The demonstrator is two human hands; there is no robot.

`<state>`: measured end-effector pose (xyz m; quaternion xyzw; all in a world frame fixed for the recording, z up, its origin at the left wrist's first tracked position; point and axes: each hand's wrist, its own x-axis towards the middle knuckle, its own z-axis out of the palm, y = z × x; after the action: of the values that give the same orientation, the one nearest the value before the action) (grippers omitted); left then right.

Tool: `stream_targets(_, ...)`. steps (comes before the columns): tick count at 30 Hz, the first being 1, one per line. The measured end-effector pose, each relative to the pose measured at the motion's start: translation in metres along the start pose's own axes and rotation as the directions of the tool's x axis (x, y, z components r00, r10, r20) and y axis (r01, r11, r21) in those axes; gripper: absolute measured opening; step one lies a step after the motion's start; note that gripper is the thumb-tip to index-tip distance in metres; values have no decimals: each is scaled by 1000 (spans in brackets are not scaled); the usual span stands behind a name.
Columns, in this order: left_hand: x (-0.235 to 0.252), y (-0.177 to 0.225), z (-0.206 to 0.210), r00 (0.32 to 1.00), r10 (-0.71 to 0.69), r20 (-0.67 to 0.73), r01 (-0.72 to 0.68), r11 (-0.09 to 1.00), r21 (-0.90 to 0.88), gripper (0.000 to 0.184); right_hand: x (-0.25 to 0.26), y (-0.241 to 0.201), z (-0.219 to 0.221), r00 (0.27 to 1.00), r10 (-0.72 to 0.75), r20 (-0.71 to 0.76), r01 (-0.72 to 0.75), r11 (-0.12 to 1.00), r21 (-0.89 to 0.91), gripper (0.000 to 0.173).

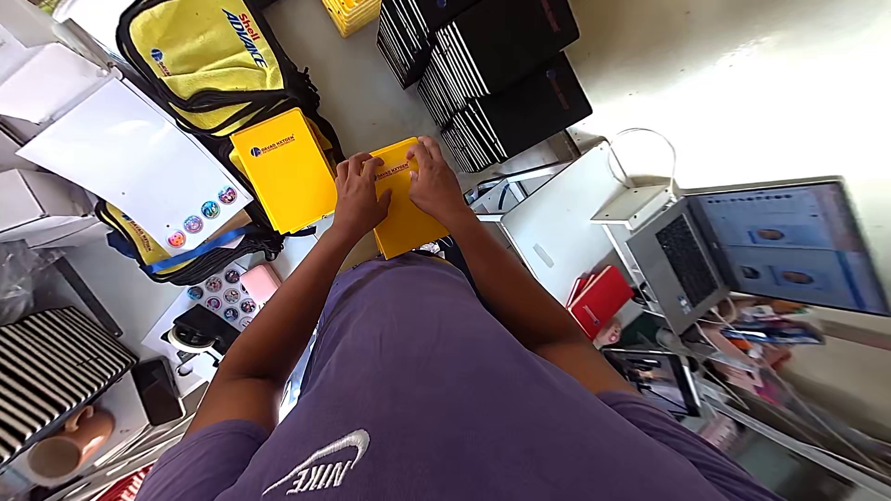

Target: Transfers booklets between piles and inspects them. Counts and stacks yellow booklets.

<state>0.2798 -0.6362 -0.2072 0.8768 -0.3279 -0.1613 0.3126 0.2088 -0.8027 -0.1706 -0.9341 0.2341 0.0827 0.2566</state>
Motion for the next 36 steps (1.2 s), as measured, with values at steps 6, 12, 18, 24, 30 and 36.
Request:
stream_targets(6, 2, 0, 0, 1000, -4, 4, 4, 1000, 10, 53, 1, 1, 0, 1000, -9, 3, 9, 1000, 3, 29)
stream_targets(12, 4, 2, -4, 1000, -14, 17, 14, 1000, -4, 54, 3, 1, -6, 999, -29, 20, 29, 1000, -6, 30)
stream_targets(18, 5, 0, -4, 999, -16, 37, 15, 1000, 14, 50, 9, 0, -9, 998, -22, 52, 23, 1000, -19, 31)
stream_targets(24, 14, 10, -7, 998, -13, 69, 7, 996, 85, 42, 11, 3, -8, 998, -22, 58, 22, 1000, 5, 21)
stream_targets(30, 27, 15, 3, 997, 82, -2, -81, 985, 150, 29, 10, 6, -8, 998, -33, 53, 31, 999, 44, 22)
stream_targets(36, 28, 12, -7, 965, 248, -89, -233, 961, 147, 20, 4, 20, 1, 963, -218, -158, 233, 969, 86, 34)
